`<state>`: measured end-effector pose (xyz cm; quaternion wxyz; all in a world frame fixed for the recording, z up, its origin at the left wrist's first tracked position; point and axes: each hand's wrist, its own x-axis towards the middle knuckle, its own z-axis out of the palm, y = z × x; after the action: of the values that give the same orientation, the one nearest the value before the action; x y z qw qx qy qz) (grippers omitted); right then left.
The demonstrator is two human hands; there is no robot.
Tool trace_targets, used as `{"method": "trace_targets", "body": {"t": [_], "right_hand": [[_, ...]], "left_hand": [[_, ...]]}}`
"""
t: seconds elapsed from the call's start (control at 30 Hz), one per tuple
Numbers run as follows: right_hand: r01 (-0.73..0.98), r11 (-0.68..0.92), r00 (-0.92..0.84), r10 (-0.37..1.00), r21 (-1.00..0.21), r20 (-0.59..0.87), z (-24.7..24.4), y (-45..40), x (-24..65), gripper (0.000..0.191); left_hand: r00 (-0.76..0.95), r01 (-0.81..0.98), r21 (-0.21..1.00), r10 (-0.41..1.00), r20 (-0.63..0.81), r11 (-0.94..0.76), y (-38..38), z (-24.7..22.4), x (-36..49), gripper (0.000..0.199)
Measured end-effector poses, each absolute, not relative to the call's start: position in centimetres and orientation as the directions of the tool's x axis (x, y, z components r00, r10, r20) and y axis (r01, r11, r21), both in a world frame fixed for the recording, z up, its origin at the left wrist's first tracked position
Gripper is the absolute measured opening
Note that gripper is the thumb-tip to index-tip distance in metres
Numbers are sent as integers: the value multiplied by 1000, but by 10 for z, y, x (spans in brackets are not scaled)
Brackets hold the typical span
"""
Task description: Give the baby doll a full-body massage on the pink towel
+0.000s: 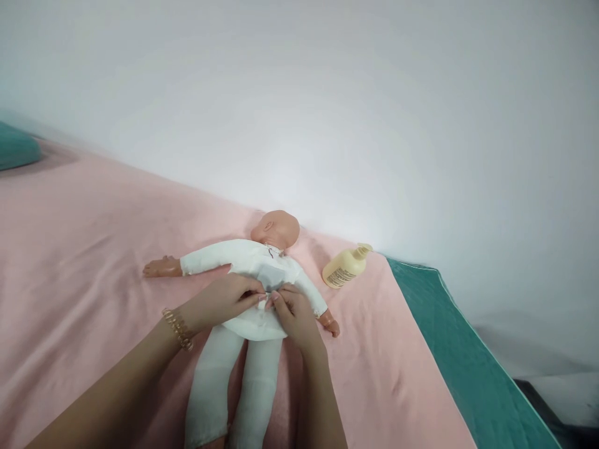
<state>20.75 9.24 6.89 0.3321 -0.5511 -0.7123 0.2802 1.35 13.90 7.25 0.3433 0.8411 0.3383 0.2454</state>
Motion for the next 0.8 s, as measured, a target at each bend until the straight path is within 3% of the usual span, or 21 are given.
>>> {"method": "trace_targets", "body": {"t": [0.17,0.37,0.5,0.7,0.8], "right_hand": [[594,198,-33,974,-780,223,63,95,210,35],[666,169,-60,983,-727,174,61,99,208,35],[693,195,-88,978,-694,187,58,103,208,33],[545,248,93,931,-801,352,51,109,206,36],[460,331,211,861,-824,463,47,115,202,27]], "left_hand": [[625,436,710,754,204,-553,140,77,13,36],[640,484,680,753,154,-551,146,64,14,33],[644,465,668,740,194,-581,146,60,18,37],[583,377,711,748,317,-594,144,64,17,37],[520,345,685,738,430,-642,147,63,14,35]]}}
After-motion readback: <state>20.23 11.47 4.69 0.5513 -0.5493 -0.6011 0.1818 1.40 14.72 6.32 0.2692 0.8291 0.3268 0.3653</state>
